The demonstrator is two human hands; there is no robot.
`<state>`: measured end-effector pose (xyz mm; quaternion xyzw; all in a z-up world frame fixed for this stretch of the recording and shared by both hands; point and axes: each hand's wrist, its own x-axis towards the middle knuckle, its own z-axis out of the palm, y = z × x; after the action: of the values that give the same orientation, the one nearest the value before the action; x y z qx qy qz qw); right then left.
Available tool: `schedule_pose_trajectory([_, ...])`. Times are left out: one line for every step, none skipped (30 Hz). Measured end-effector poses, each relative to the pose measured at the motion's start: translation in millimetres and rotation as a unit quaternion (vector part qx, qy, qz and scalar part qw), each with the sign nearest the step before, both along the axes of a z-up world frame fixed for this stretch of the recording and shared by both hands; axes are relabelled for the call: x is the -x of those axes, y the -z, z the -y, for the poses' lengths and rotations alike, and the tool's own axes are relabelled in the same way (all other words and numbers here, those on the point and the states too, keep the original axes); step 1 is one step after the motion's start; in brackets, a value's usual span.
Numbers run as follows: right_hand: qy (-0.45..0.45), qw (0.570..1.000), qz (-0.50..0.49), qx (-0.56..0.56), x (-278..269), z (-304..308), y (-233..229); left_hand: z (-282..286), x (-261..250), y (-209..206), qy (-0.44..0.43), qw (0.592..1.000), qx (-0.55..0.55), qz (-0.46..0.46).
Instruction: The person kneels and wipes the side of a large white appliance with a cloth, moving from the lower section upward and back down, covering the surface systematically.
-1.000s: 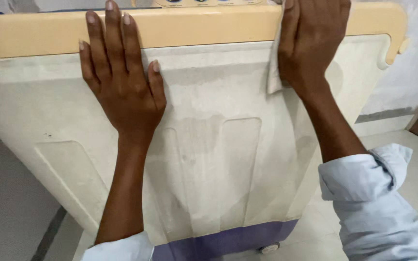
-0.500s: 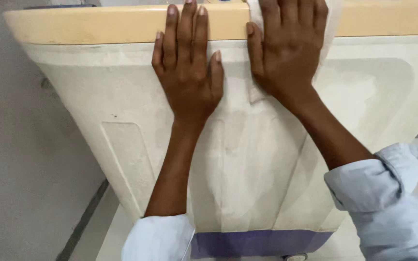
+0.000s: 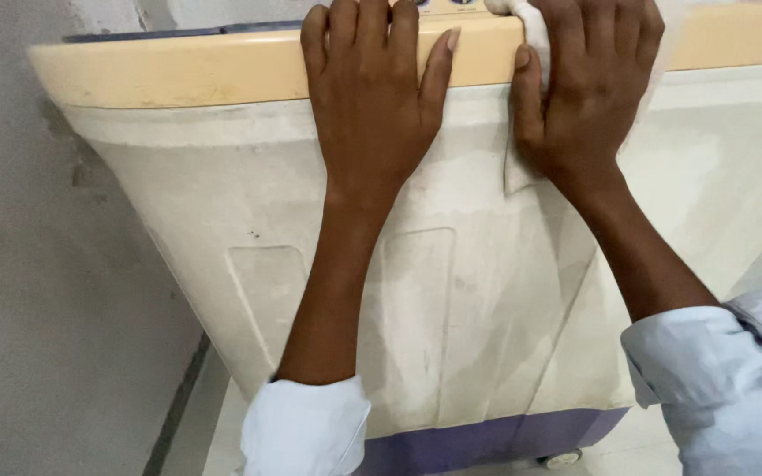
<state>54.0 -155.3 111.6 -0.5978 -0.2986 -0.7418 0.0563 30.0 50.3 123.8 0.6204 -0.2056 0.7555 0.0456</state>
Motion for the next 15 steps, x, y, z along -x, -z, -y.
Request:
schedule_pose_trajectory([-0.006, 1.0, 0.0, -0.002, 0, -2, 0, -2, 2, 1, -0.001, 1.0, -0.001, -0.024])
schedule_pose_trajectory([-0.011, 1.0, 0.0, -0.004, -1, -4, -1, -4, 3, 0, -0.004, 1.0, -0.002, -0.02])
schedule_pose_trajectory([-0.007, 1.0, 0.005, -0.002, -2, -3, -1, -4, 4, 0, -0.005, 1.0, -0.005, -0.019])
schedule_pose_trajectory([-0.002, 1.0, 0.01, -0.001, -3, -2, -1, -3, 5, 1, -0.007, 1.0, -0.009, -0.017])
schedule_pose_trajectory([0.002, 1.0, 0.012, 0.002, -5, -2, 1, -5, 6, 3, -0.007, 1.0, -0.015, -0.02])
schedule_pose_trajectory([0.003, 1.0, 0.008, -0.001, -7, -3, 3, -8, 7, 3, -0.006, 0.999, -0.022, -0.023])
schedule_pose_trajectory([0.001, 1.0, 0.007, -0.001, -10, -4, 2, -10, 7, 3, -0.008, 0.999, -0.025, -0.024])
schedule_pose_trajectory([0.0, 1.0, 0.005, -0.001, -11, -4, 2, -12, 7, 3, -0.005, 0.999, -0.03, -0.045])
schedule_pose_trajectory([0.004, 1.0, 0.0, -0.006, -10, -3, 2, -13, 8, 2, -0.003, 0.997, -0.035, -0.062])
schedule_pose_trajectory([0.008, 1.0, -0.005, -0.01, -8, -3, 2, -14, 9, 2, -0.001, 0.996, -0.04, -0.08])
schedule_pose_trajectory([0.012, 1.0, -0.011, -0.012, -7, -3, 1, -13, 10, 3, -0.004, 0.997, -0.04, -0.068])
schedule_pose_trajectory([0.009, 1.0, -0.015, -0.012, -4, -2, 2, -11, 10, 4, -0.007, 0.998, -0.04, -0.056])
schedule_pose_trajectory([0.007, 1.0, -0.017, -0.012, -2, -2, 3, -9, 10, 2, -0.01, 0.998, -0.041, -0.041])
schedule_pose_trajectory([-0.005, 1.0, -0.015, -0.007, -2, -1, -1, -9, 8, 0, -0.022, 0.999, -0.041, -0.026])
schedule_pose_trajectory([-0.014, 1.0, -0.019, -0.003, -6, 0, 1, -10, 3, 3, -0.031, 0.999, -0.042, -0.015])
